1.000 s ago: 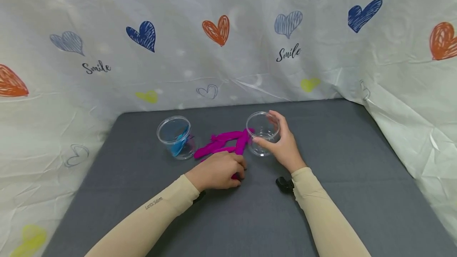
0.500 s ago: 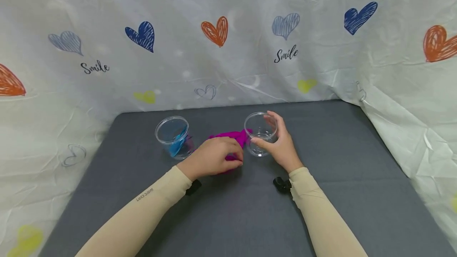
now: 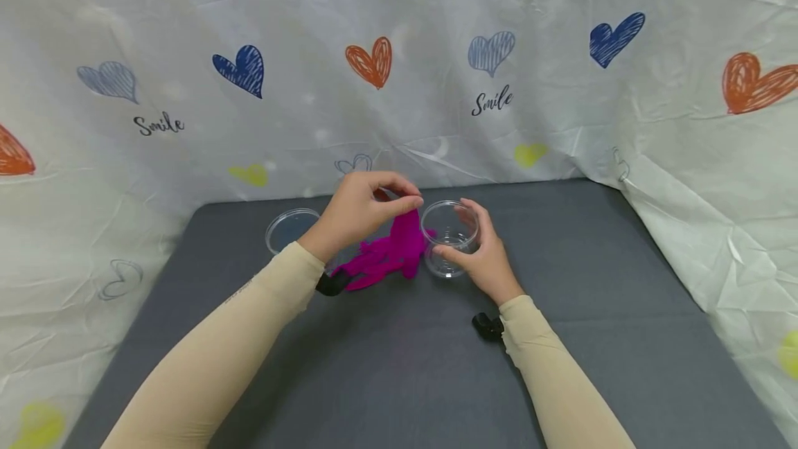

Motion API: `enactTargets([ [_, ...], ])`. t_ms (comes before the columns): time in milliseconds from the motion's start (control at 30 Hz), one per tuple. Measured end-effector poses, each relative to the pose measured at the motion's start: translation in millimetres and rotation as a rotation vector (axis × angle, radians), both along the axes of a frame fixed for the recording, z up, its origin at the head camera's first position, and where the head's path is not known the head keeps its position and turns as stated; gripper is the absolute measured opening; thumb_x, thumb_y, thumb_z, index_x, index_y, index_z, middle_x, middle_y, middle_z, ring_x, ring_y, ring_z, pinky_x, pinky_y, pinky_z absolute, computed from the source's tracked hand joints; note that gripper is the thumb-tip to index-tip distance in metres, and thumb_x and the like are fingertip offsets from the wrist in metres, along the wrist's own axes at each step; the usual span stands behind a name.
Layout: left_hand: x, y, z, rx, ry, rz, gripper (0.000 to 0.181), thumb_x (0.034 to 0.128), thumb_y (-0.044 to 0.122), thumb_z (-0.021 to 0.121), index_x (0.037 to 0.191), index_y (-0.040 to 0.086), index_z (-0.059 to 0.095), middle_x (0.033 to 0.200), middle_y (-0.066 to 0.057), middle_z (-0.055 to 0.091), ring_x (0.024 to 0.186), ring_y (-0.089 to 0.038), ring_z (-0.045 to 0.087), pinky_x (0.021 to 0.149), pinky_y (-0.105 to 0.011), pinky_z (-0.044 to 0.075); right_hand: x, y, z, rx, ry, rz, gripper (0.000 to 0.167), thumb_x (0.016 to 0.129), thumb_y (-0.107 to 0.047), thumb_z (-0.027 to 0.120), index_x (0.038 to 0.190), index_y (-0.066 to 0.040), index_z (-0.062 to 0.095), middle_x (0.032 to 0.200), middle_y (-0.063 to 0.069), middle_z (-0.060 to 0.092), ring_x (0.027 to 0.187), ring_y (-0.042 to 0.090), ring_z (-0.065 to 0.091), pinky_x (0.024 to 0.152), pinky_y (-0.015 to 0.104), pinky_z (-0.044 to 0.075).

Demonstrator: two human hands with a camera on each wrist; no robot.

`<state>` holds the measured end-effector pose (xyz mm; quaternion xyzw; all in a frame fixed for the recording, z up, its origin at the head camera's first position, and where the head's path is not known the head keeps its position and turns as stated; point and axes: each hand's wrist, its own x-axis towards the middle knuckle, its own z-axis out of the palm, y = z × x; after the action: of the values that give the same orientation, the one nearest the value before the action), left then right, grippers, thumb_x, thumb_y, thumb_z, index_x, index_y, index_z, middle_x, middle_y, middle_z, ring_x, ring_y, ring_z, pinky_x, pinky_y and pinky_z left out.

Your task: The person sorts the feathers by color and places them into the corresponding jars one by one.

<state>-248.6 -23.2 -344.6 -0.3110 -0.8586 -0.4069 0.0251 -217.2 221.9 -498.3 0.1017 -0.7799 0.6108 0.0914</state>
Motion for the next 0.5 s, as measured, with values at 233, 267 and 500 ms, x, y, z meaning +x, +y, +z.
enactTargets([
  [233, -10.6, 28.4, 11.0, 0.122, -0.034, 0.026, 0.015, 0.0983, 0.041, 0.081, 0.107, 0.03, 0.083, 0.106, 0.012, 0.079, 0.097, -0.018, 0.073, 0.088, -0.037, 0.061, 2.3, 0, -2.5, -0.007, -0.013, 0.013, 0.096, 0.09, -0.041, 0.09, 0.166, -0.038, 0.031, 0.168, -0.006, 0.047, 0.16, 0.017, 0.04, 0.13, 0.058, 0.033],
  [267, -12.3, 31.9, 11.1, 0.132, -0.03, 0.032, 0.015, 0.0984, 0.041, 0.081, 0.108, 0.03, 0.083, 0.106, 0.012, 0.079, 0.095, -0.018, 0.073, 0.087, -0.037, 0.061, 2.0, 0, -2.5, -0.007, -0.013, 0.013, 0.096, 0.09, -0.042, 0.09, 0.166, -0.038, 0.031, 0.168, -0.007, 0.048, 0.16, 0.017, 0.04, 0.13, 0.058, 0.034],
  [500, -25.2, 53.5, 4.6, 0.216, -0.016, 0.036, 0.017, 0.0982, 0.039, 0.082, 0.11, 0.027, 0.083, 0.104, 0.008, 0.081, 0.091, -0.023, 0.074, 0.081, -0.037, 0.061, -0.9, 1, -0.9, -0.026, -0.01, 0.006, 0.093, 0.089, -0.043, 0.091, 0.162, -0.046, 0.033, 0.161, -0.012, 0.052, 0.154, 0.014, 0.046, 0.128, 0.057, 0.036],
])
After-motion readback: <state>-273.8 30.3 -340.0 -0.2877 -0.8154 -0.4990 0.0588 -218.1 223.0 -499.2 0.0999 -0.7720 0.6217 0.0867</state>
